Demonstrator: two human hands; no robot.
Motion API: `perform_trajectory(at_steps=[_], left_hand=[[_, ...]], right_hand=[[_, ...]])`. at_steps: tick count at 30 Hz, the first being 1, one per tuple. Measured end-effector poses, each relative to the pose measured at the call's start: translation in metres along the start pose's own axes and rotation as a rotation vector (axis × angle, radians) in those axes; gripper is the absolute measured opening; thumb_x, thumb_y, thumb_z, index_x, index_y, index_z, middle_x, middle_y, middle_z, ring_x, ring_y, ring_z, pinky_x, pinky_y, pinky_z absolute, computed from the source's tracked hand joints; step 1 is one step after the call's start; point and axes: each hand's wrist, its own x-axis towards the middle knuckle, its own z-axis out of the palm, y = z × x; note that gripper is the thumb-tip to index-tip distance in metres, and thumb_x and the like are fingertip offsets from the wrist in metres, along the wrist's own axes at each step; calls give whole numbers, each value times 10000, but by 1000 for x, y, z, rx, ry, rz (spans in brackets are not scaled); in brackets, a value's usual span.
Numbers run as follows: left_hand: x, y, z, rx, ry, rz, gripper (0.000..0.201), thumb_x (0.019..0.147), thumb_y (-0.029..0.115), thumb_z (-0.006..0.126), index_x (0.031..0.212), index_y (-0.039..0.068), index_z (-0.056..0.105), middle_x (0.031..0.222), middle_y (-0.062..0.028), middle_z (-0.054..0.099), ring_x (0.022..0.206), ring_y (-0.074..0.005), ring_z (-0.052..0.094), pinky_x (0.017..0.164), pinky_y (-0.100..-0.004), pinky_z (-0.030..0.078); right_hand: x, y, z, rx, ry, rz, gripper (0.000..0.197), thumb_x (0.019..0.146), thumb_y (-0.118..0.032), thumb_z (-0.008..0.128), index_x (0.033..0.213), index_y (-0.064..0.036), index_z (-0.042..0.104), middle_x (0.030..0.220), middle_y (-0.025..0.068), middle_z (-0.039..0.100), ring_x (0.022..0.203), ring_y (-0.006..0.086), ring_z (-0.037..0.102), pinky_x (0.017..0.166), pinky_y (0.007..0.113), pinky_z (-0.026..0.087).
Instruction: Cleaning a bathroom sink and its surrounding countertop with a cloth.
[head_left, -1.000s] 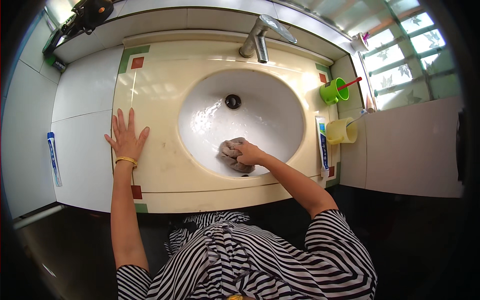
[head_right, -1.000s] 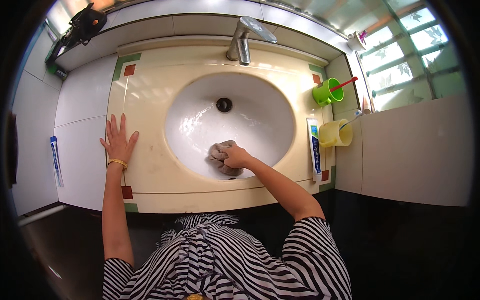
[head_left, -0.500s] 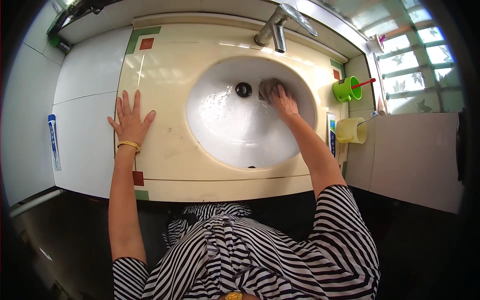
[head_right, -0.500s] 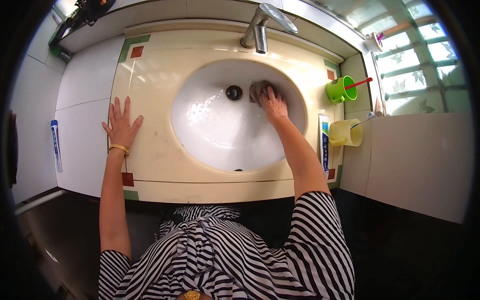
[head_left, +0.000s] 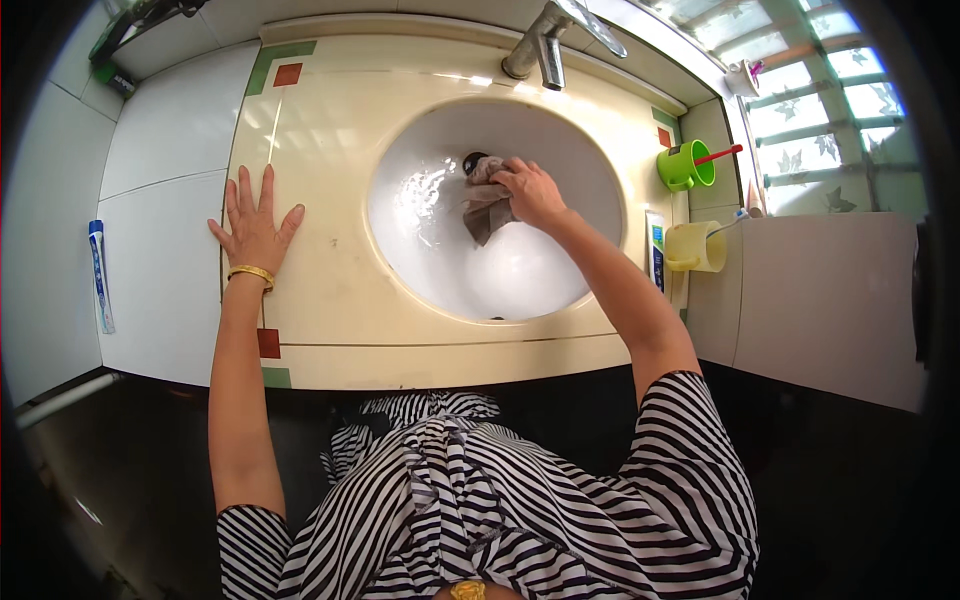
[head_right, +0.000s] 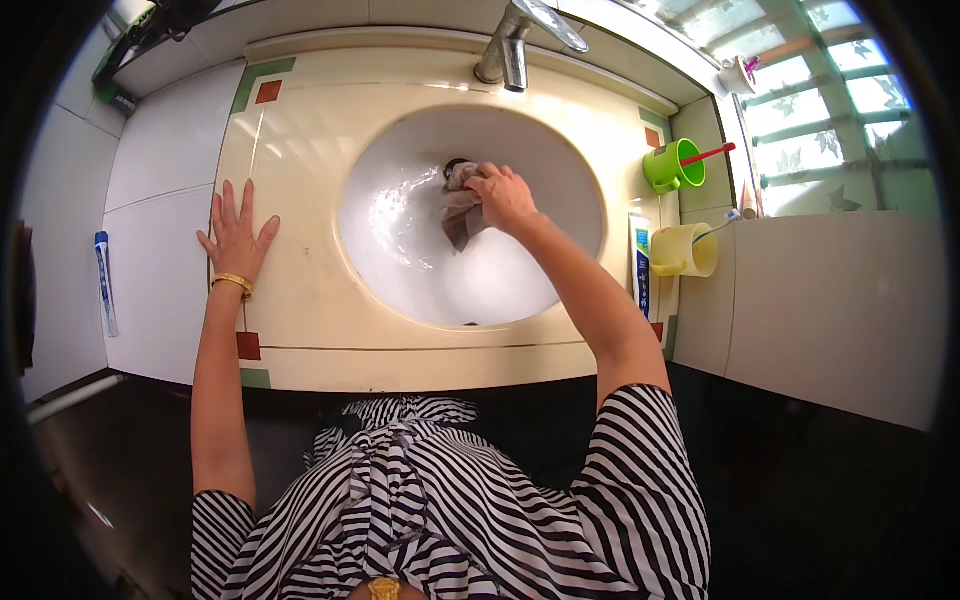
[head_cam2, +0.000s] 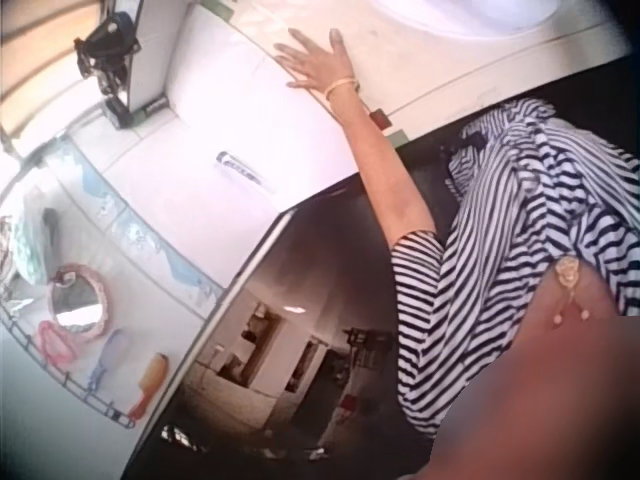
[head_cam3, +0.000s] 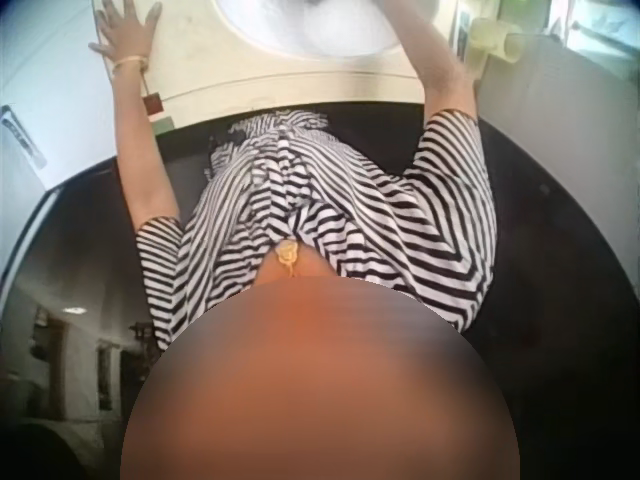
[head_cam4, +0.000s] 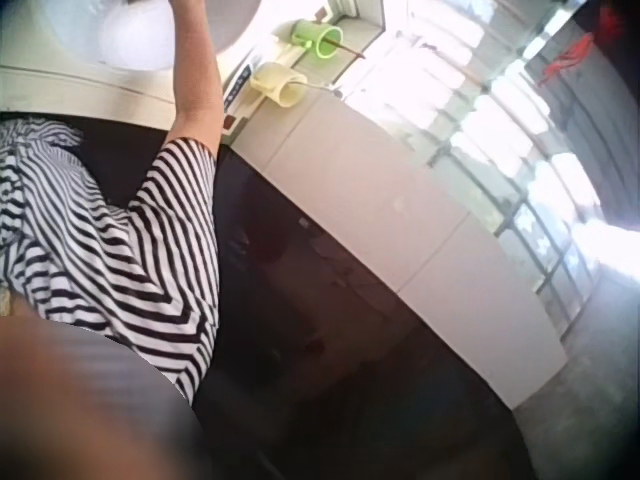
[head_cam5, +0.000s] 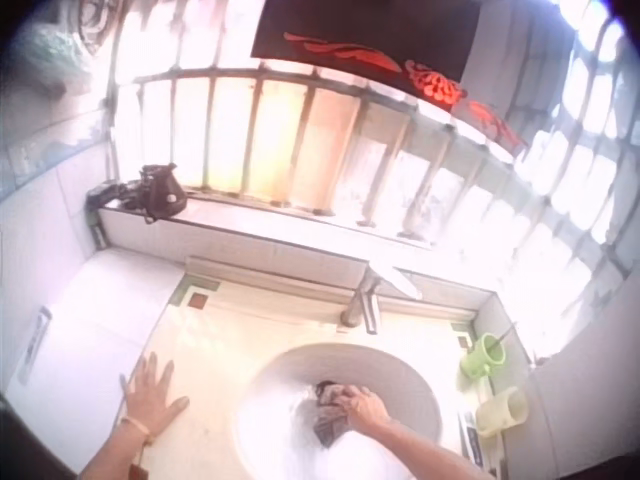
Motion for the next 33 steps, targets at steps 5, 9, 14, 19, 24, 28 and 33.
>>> perform_trajectory(at_steps=[5, 9, 14, 19, 24, 28, 33], left_hand=[[2, 1, 2, -21, 48, 9, 710, 809, 640, 374, 1398, 292, 182, 1476, -32, 72, 1354, -250, 41, 983, -650, 37], [3, -1, 4, -26, 82, 11, 700, 810, 630, 390, 1393, 295, 197, 1473, -41, 91, 1353, -250, 55, 982, -654, 44], [1, 0, 3, -5, 85, 3, 694, 811, 624, 394, 1392, 296, 202, 1471, -41, 98, 1351, -251, 60, 982, -654, 53], [1, -2, 4, 18, 50, -3, 696, 809, 632, 387, 1392, 303, 196, 1472, -32, 96, 1352, -248, 59, 980, -657, 58], [4, -1, 10, 10, 86, 2, 702, 808, 655, 347, 1396, 314, 171, 1476, -21, 87, 1352, -240, 62, 974, -660, 60], [6, -4, 12, 16, 86, 2, 706, 805, 661, 345, 1397, 317, 170, 1476, -20, 87, 1353, -239, 62, 975, -658, 56], [7, -5, 14, 9, 105, 6, 708, 802, 668, 343, 1394, 312, 188, 1475, -23, 94, 1353, -240, 63, 979, -652, 51]], right_hand=[[-22, 66, -53, -738, -324, -32, 221, 740, -135, 563, 935, -170, 662, 1071, 67, 538, 971, 246, 503, 780, 301, 386], [-65, 39, -45, -559, -721, 236, 240, 729, -224, 560, 909, -112, 672, 975, 87, 614, 956, 245, 583, 746, 344, 469], [-88, -19, -1, 58, -848, 149, 349, 672, -213, 475, 921, -41, 650, 943, 186, 626, 898, 339, 589, 806, 378, 459], [-89, -29, 1, 560, -807, 263, 519, 610, -81, 494, 1124, -75, 572, 1011, 174, 604, 923, 298, 570, 818, 336, 454], [-74, 52, -35, -498, -570, -37, 185, 741, -118, 567, 899, -171, 646, 985, 46, 577, 986, 249, 525, 838, 383, 394], [-61, 78, -58, -771, -460, -167, 146, 762, -164, 553, 832, -142, 679, 915, 12, 599, 983, 195, 505, 846, 351, 342], [-85, 21, -42, -243, -846, 318, 297, 722, -143, 487, 965, -89, 649, 1004, 143, 621, 998, 292, 571, 841, 374, 449]])
